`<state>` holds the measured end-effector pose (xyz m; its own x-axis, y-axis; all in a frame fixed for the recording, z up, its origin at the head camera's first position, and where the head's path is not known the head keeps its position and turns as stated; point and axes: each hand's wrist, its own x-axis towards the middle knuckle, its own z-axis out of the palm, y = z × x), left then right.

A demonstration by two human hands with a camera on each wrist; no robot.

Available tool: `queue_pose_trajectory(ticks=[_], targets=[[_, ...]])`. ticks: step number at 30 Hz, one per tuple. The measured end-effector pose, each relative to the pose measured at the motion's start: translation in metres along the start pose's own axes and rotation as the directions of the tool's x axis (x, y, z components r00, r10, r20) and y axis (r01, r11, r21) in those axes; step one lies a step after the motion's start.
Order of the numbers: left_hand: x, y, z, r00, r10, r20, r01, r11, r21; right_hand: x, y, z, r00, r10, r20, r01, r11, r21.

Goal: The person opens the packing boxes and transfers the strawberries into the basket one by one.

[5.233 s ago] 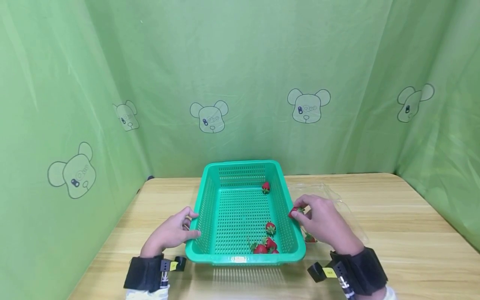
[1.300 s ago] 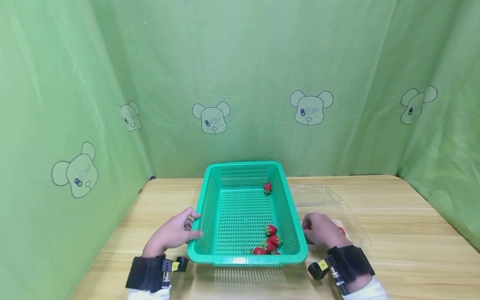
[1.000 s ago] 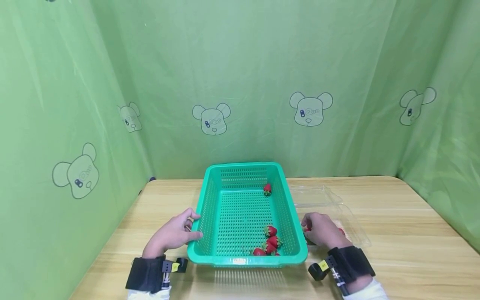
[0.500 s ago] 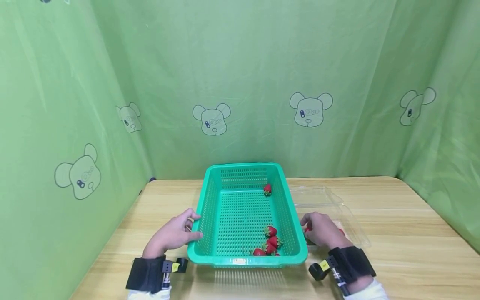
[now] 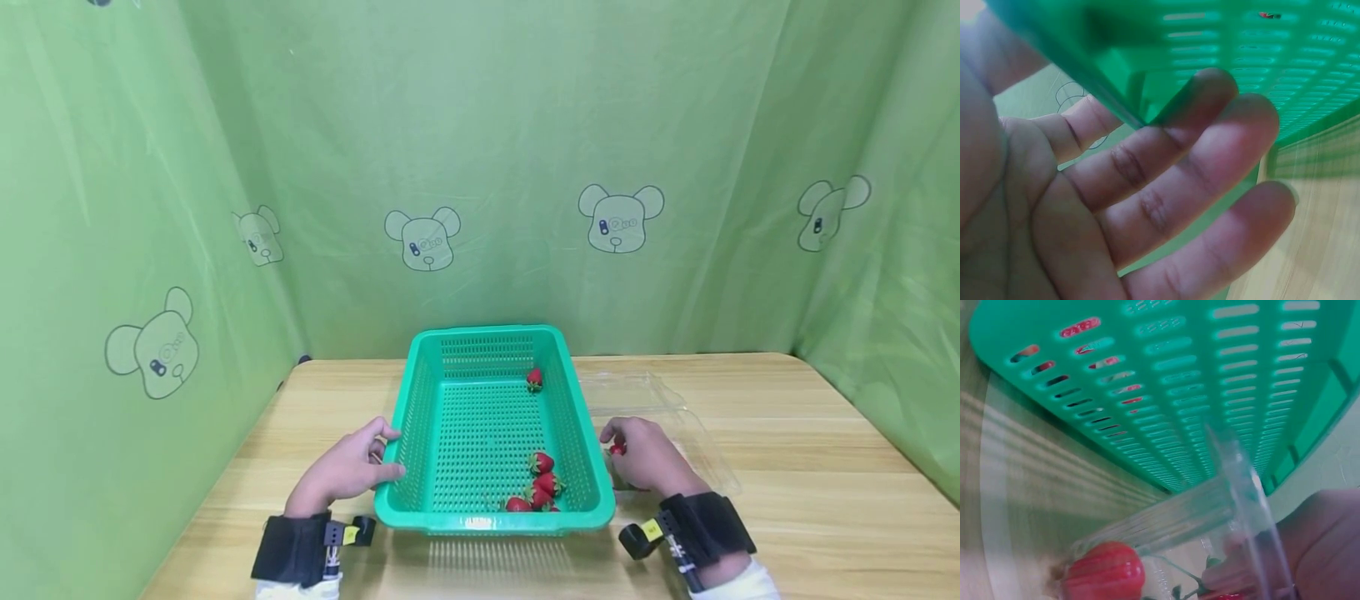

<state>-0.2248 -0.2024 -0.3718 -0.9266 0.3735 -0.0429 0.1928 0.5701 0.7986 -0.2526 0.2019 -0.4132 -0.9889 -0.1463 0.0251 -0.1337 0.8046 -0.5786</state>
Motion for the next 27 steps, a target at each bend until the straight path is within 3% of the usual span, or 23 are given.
queue_pose_trajectory(ticks=[5, 17, 27], targets=[[-0.001, 0.002, -0.001, 1.0, 0.004, 0.012, -0.004, 1.0, -0.015, -0.001, -0.002, -0.001, 1.0, 0.014, -0.011, -0.014, 1.0, 0.011], [0.0, 0.001, -0.001, 1.0, -0.006, -0.007, 0.006, 1.0, -0.01, 0.0, -0.002, -0.011, 0.996, -0.062, -0.068, 0.061, 0.998, -0.029], [-0.001, 0.003, -0.001, 1.0, 0.006, 0.002, -0.006, 1.0, -0.011, -0.003, -0.008, -0.014, 0.995, -0.061, -0.083, 0.059, 0.998, -0.032]])
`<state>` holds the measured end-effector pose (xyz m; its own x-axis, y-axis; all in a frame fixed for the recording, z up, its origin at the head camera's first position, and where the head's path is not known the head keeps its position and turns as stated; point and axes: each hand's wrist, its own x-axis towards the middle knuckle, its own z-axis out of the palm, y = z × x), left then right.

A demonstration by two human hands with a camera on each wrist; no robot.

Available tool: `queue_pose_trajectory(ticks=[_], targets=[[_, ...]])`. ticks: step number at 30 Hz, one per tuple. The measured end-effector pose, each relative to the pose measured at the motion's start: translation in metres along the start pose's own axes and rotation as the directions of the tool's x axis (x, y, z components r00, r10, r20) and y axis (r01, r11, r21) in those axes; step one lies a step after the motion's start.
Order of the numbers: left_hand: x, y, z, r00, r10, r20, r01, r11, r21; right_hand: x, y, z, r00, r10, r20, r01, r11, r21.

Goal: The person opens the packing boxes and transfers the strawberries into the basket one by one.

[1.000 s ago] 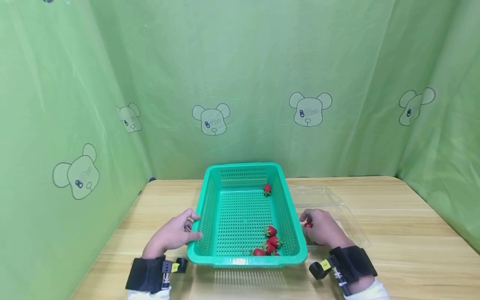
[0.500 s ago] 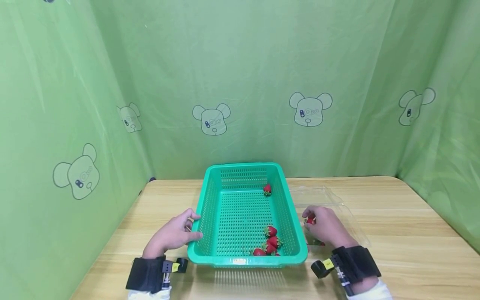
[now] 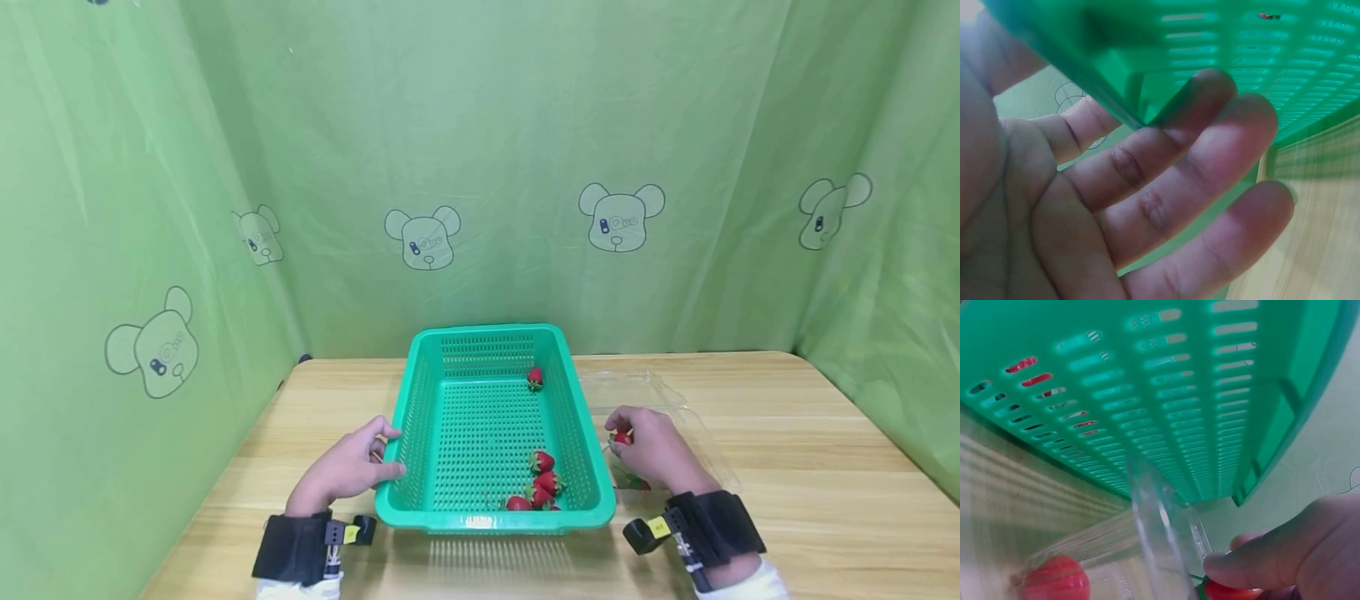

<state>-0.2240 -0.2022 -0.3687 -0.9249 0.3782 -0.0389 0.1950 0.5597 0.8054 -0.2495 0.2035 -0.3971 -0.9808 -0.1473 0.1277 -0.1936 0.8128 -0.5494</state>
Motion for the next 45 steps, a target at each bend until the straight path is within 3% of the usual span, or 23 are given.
queue_pose_trajectory(ticks=[19, 45], targets=[[0.002, -0.002, 0.0, 1.0, 0.019, 0.018, -0.019, 1.0, -0.004, -0.001, -0.004, -0.005, 1.0, -0.012, -0.014, 0.012, 1.0, 0.009], [0.002, -0.006, 0.002, 1.0, -0.013, -0.003, 0.013, 1.0, -0.007, -0.008, -0.019, -0.02, 0.996, -0.045, -0.083, 0.045, 0.999, -0.001]])
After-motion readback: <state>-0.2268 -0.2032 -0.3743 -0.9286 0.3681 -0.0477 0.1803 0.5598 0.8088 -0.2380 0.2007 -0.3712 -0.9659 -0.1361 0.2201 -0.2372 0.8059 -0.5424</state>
